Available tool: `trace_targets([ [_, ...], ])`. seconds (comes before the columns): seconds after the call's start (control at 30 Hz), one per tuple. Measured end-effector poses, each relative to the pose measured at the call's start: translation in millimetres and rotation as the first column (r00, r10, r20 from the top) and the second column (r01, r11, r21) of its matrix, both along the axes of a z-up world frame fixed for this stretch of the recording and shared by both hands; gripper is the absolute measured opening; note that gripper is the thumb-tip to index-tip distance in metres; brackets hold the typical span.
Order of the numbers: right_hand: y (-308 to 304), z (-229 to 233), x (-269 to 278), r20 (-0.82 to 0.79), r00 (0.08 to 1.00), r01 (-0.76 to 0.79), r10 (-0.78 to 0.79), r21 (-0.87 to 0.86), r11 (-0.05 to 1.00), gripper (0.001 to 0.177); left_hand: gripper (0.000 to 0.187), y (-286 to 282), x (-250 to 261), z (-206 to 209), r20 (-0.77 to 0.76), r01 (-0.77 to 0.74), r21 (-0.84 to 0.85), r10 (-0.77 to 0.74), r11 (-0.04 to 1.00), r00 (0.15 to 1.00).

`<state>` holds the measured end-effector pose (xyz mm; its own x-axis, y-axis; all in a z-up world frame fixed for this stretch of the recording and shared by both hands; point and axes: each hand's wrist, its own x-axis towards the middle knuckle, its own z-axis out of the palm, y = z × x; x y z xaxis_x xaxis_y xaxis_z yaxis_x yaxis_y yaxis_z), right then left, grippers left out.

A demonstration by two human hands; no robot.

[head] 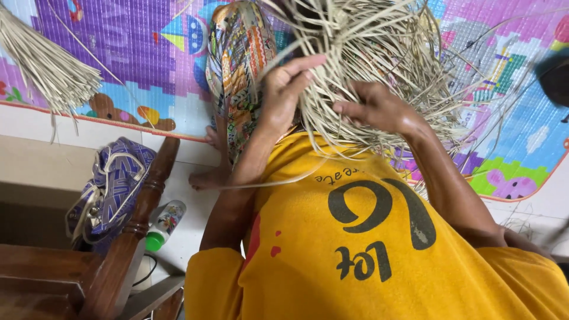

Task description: Weaving dried palm leaves together to create a handcrafted item.

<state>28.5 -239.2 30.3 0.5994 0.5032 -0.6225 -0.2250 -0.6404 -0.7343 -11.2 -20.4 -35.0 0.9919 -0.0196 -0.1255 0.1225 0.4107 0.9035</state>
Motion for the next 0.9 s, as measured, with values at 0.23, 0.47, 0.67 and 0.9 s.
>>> trace_targets([
  [0.23, -114, -2, -42, -0.273, 0.96, -0.215, 0.054, -0.605, 0.766, 0.068, 0.041, 11, -7, 0, -0.308, -0.237, -0.344, 0.13, 0.908, 0.943],
  [0.47, -89, 51, -23, 0.079, 0.976, -0.122, 0.204, -0.575, 0.809, 0.084, 0.037, -20, -8, 15, -0.066, -0.188, -0.135, 0.181, 0.973, 0.981],
  [0.67, 19, 57, -33, 0.857, 0.494, -0.252, 0.146, -0.019, 0.968, 0.047, 0.04, -23, 1, 30, 0.017, 0.032, -0.005, -0.032, 0.999, 0.999],
  [0.9, -97, -35, -47, -0.007, 0.944, 0.319, -0.329, 0.26, 0.911, 0.021, 0.03, -5, 1, 9, -0.008, -0.138, -0.095, 0.138, 0.986, 0.99],
])
